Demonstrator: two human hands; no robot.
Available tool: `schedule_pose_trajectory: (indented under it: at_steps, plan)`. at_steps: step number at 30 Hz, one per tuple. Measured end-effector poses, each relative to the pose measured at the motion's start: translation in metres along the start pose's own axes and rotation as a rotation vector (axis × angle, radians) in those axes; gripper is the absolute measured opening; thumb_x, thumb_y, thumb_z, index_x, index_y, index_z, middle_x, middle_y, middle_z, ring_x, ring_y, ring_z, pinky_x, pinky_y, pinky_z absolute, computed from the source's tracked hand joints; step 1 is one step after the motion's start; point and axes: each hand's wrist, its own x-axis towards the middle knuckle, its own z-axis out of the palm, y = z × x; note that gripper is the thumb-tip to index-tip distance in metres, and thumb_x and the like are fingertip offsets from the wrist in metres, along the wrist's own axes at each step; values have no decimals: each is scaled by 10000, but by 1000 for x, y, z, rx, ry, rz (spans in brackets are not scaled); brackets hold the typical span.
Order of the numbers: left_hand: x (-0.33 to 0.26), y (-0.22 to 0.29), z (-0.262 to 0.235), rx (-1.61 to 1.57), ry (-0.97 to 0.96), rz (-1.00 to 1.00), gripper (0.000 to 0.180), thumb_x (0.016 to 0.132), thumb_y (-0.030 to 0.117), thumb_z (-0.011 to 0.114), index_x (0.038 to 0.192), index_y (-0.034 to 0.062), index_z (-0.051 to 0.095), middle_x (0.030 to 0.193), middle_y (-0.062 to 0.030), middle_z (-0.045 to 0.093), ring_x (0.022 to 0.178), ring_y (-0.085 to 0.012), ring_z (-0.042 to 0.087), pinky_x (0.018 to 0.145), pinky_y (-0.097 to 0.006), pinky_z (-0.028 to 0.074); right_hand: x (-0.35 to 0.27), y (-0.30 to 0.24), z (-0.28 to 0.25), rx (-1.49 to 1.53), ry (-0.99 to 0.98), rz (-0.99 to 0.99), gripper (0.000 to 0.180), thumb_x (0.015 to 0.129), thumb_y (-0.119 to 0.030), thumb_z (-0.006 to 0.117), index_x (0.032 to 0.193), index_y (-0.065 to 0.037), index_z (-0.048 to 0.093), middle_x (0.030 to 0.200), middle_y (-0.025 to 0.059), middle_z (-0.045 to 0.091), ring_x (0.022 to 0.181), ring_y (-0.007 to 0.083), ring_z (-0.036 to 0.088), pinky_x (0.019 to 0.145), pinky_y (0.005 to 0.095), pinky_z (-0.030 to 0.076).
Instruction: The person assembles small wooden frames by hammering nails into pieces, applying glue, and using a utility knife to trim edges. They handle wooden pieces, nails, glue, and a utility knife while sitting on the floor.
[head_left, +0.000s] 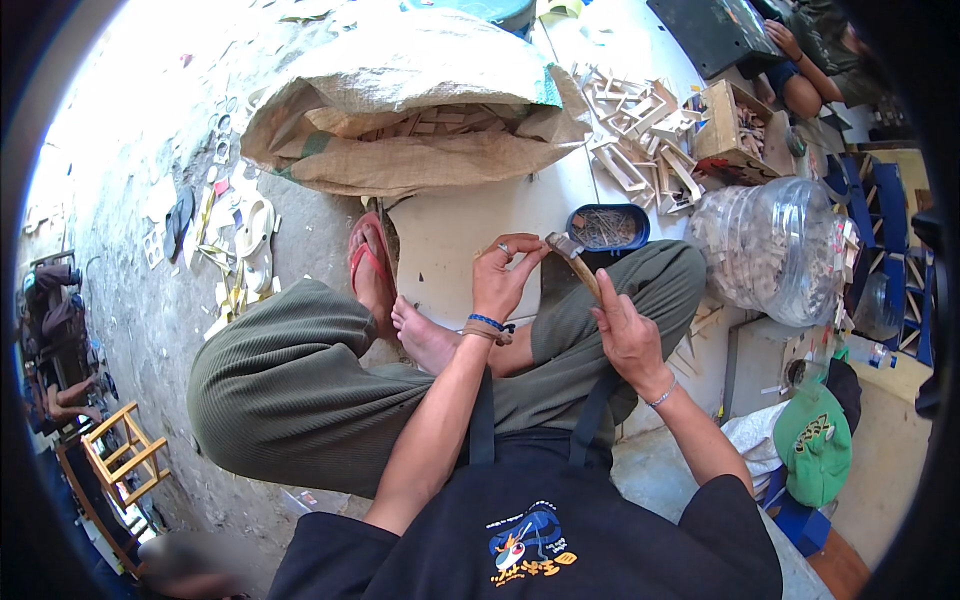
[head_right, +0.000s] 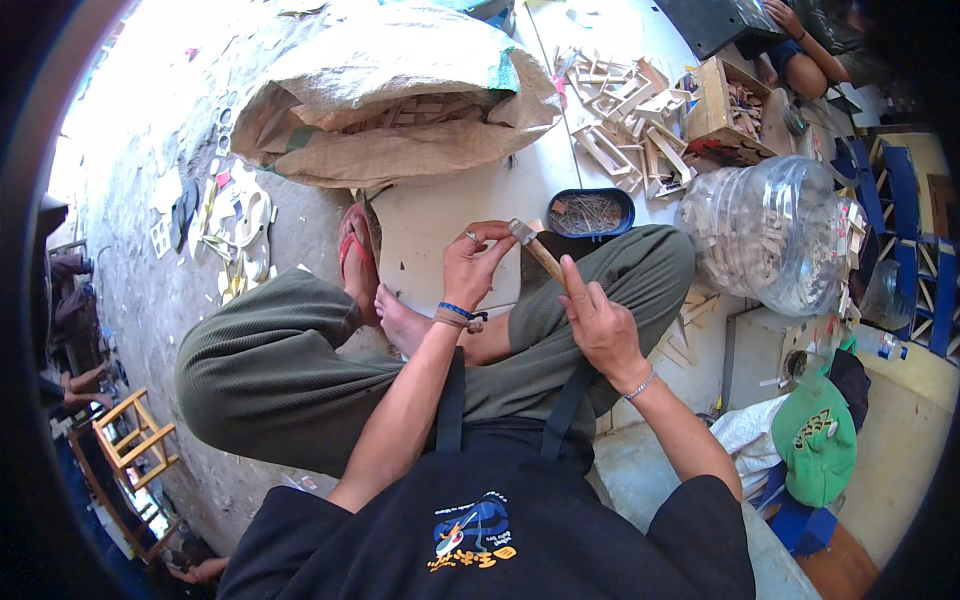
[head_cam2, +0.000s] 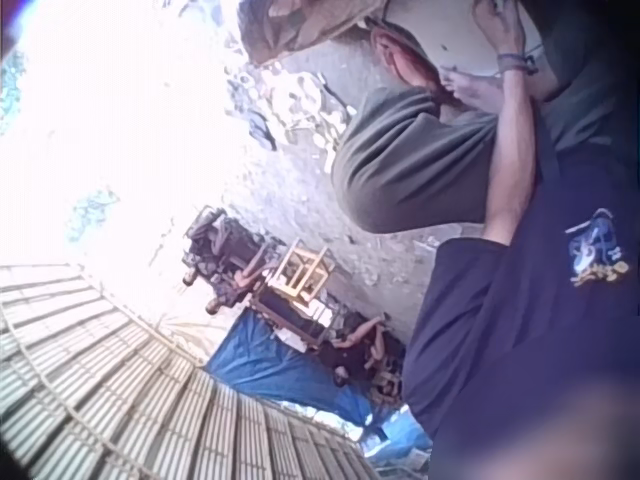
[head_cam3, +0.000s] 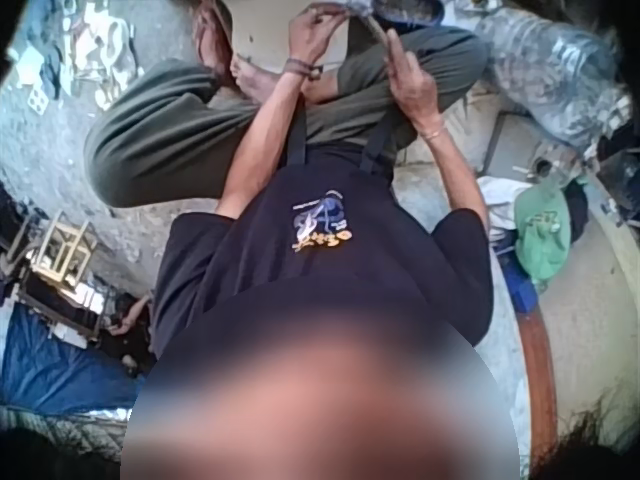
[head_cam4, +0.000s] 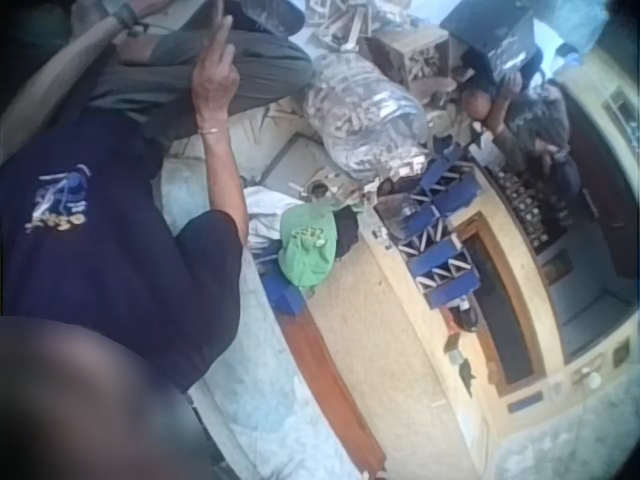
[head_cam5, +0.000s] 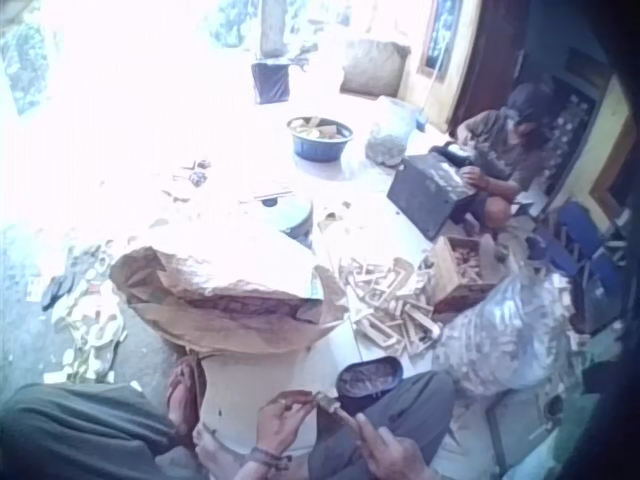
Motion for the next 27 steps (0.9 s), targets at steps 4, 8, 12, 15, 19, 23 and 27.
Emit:
schedule_pose_trajectory:
  at_steps: [4,8,12,15,19,23,27]
  plan:
    - [0,-4,2,-39,22,-39,107,876,100,803,972,54,801,1050,-78,771,988,-171,716,901,-299,528,2,-1,4,21,-86,82,636,1013,-191,632,1593,-142,377,813,137,553,600,335,596,530,432,490]
    - [-1,-10,1,-45,5,-45,115,911,118,784,1007,55,791,1123,-79,759,1004,-145,705,852,-290,551,23,-2,9,290,146,244,471,1051,-223,584,1484,-83,461,827,190,605,662,411,612,551,447,491]
    - [-3,-13,3,-130,-16,-90,130,931,104,770,1039,32,773,1179,-102,746,1019,-145,706,838,-282,585,52,-8,16,741,55,772,388,1054,-304,608,1316,-23,551,750,70,584,574,191,572,494,312,455]
    - [-5,-13,6,-210,2,-132,142,934,100,770,1049,17,761,1194,-117,740,1012,-147,708,839,-289,600,75,-13,35,882,-16,939,396,1027,-353,658,1225,-13,618,737,-43,501,543,50,461,453,232,407]
    - [-7,-11,1,-219,-14,-179,222,924,139,783,1119,36,751,1168,-91,751,1064,-154,698,882,-303,587,87,-13,58,1074,-94,938,334,1029,-351,651,1087,-22,629,760,-39,492,566,50,457,453,230,411]
    - [-7,-12,-1,-262,-36,-172,300,925,147,783,1193,28,718,1166,-87,743,1084,-154,690,900,-316,582,88,-10,67,1091,-58,897,304,1034,-324,624,999,-23,607,753,-25,494,548,64,483,453,239,428]
    - [-6,-12,-5,-211,-94,-224,355,919,162,788,1240,31,711,1199,-89,734,1108,-152,679,921,-317,568,88,-10,66,1080,-62,884,293,1036,-320,617,1015,-28,604,743,-32,489,552,62,481,455,242,423]
